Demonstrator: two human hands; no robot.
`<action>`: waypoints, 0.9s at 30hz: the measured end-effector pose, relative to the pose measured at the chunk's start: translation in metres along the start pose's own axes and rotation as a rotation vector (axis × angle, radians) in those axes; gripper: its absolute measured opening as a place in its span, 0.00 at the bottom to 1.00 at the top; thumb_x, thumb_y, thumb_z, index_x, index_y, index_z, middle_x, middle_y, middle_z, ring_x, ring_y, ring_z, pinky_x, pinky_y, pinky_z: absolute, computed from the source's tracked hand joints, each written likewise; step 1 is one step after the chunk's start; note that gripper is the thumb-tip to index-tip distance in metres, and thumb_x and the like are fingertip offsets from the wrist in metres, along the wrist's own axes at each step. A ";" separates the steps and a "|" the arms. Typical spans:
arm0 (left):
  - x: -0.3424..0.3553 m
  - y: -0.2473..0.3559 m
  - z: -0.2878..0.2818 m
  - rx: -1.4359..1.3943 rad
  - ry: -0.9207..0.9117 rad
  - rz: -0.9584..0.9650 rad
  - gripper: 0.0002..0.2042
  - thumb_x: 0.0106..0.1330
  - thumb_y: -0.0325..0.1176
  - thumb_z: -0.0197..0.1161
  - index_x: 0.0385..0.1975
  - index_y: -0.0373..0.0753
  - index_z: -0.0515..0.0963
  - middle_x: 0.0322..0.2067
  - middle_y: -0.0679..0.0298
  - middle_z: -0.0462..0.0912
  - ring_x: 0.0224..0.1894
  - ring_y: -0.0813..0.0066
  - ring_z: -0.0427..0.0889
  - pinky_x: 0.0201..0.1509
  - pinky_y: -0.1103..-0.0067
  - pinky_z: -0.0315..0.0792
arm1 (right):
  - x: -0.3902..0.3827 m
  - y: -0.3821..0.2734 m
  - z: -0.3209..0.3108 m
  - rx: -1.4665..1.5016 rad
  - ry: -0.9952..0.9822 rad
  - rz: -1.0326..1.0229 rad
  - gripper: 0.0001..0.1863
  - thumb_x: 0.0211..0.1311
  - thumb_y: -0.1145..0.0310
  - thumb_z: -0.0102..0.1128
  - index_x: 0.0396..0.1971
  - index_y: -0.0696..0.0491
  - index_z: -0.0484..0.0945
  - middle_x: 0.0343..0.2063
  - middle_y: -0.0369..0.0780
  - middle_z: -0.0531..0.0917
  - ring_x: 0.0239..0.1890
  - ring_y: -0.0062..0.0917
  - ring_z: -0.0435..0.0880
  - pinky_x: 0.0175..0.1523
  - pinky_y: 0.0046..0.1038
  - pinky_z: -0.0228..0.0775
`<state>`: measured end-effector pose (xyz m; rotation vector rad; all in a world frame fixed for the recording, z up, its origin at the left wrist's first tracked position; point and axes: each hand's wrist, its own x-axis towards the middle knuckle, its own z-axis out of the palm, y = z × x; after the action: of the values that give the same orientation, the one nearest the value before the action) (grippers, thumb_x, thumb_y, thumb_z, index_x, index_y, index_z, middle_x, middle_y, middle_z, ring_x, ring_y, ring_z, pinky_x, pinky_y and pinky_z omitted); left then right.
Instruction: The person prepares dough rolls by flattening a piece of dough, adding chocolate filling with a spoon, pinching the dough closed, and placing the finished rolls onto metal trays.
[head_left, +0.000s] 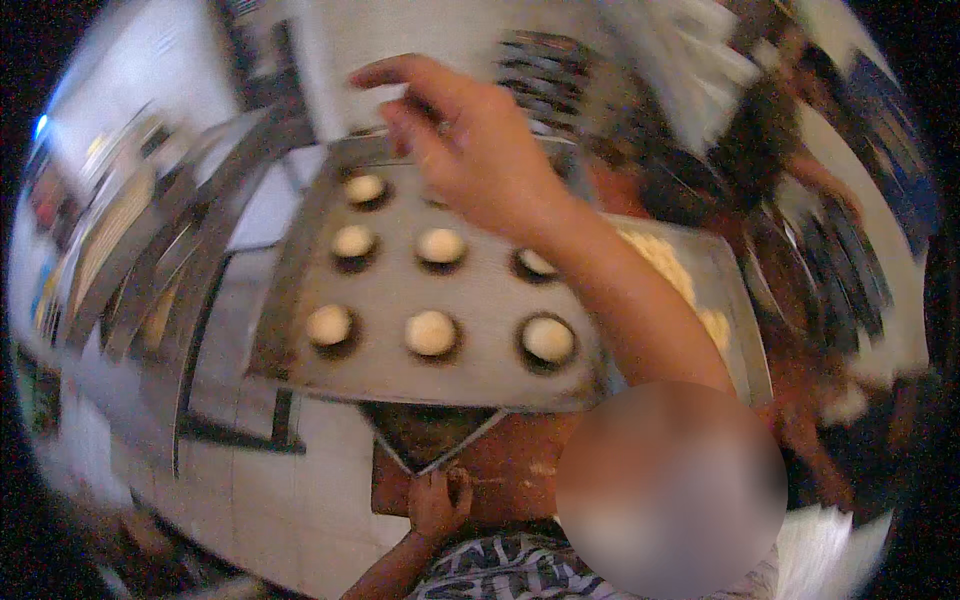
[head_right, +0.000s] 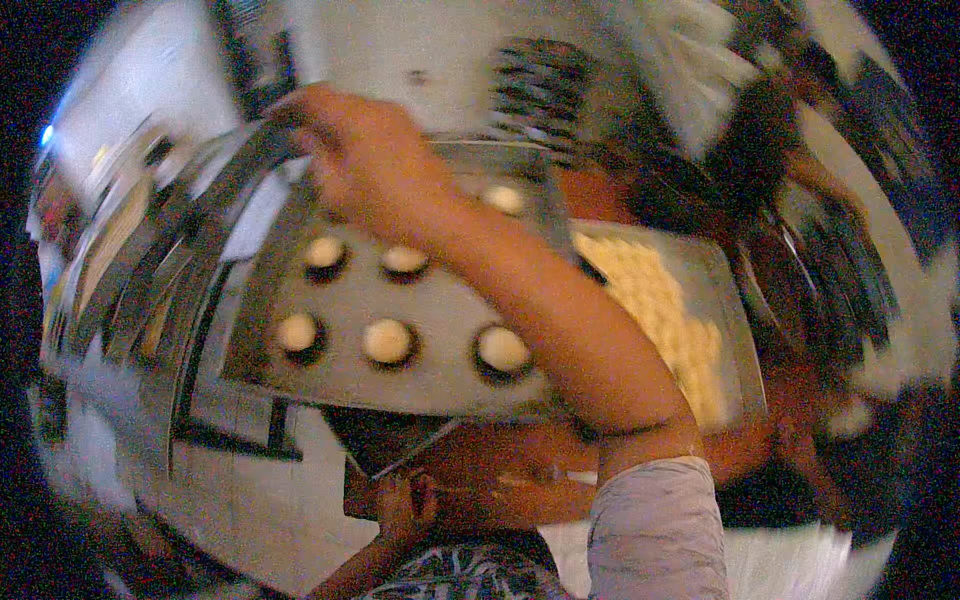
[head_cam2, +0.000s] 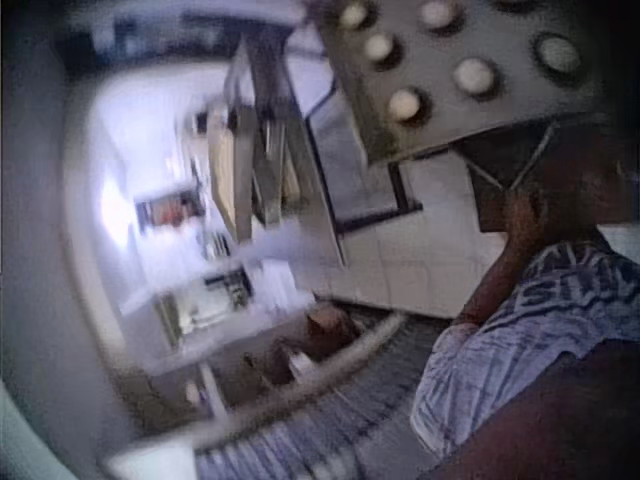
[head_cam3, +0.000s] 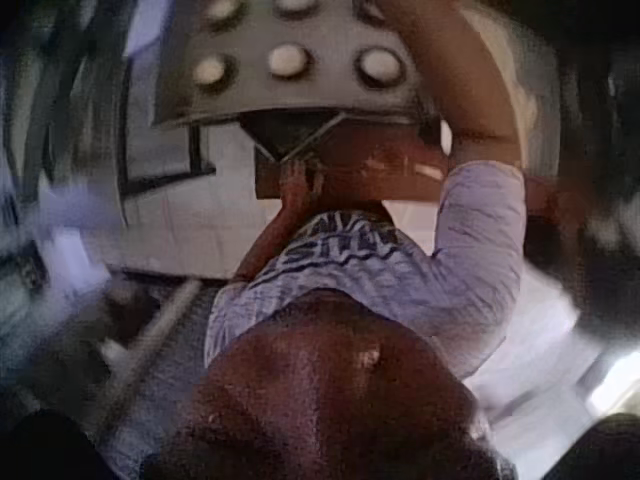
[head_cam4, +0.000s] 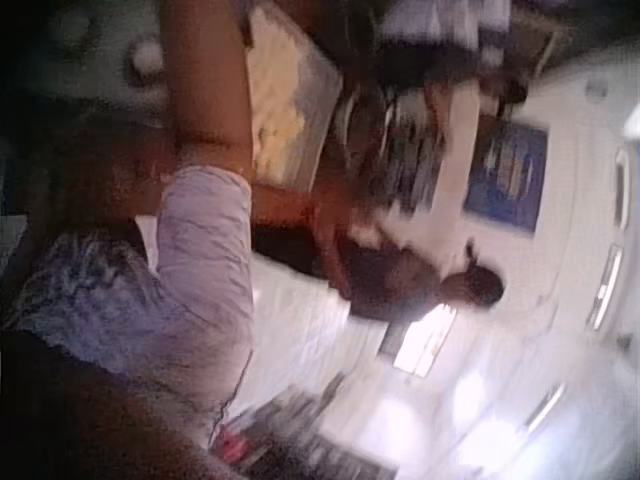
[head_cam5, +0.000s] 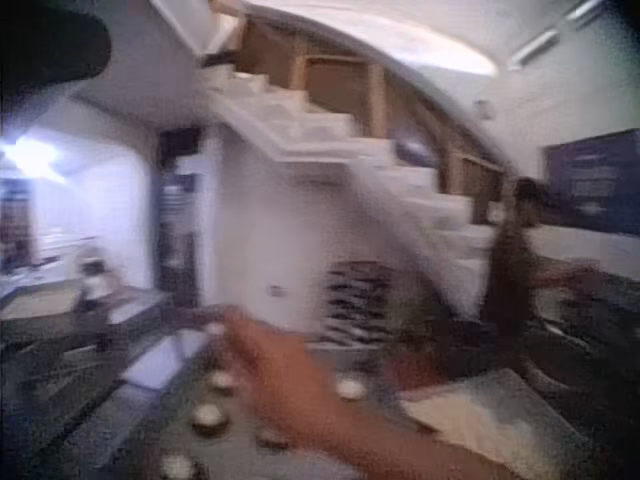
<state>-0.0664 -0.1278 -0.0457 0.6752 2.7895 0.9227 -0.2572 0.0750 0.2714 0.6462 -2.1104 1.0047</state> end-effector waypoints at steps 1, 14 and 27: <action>0.000 -0.005 -0.003 -0.002 -0.002 0.113 0.18 0.53 0.37 0.59 0.41 0.35 0.70 0.40 0.46 0.71 0.41 0.47 0.70 0.45 0.61 0.65 | -0.025 -0.020 -0.015 -0.074 0.047 -0.074 0.15 0.53 0.81 0.47 0.42 0.55 0.73 0.20 0.38 0.75 0.26 0.26 0.77 0.33 0.24 0.69; -0.007 0.008 0.006 -0.221 -0.122 0.832 0.10 0.61 0.26 0.51 0.41 0.31 0.69 0.45 0.49 0.68 0.51 0.51 0.64 0.56 0.62 0.56 | -0.539 -0.264 -0.012 -0.787 0.076 1.514 0.19 0.49 0.66 0.59 0.43 0.51 0.72 0.44 0.44 0.72 0.51 0.42 0.67 0.51 0.38 0.64; -0.200 0.181 0.091 -0.227 -0.618 1.345 0.10 0.58 0.24 0.51 0.39 0.32 0.69 0.48 0.56 0.65 0.46 0.67 0.68 0.36 0.81 0.66 | -0.778 -0.710 0.059 -2.074 1.093 2.499 0.26 0.49 0.51 0.59 0.42 0.55 0.72 0.37 0.44 0.76 0.42 0.36 0.74 0.44 0.38 0.65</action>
<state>0.2028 -0.0397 -0.0155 2.3303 1.4152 0.8515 0.6924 -0.2759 -0.0259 3.1614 0.6145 0.6989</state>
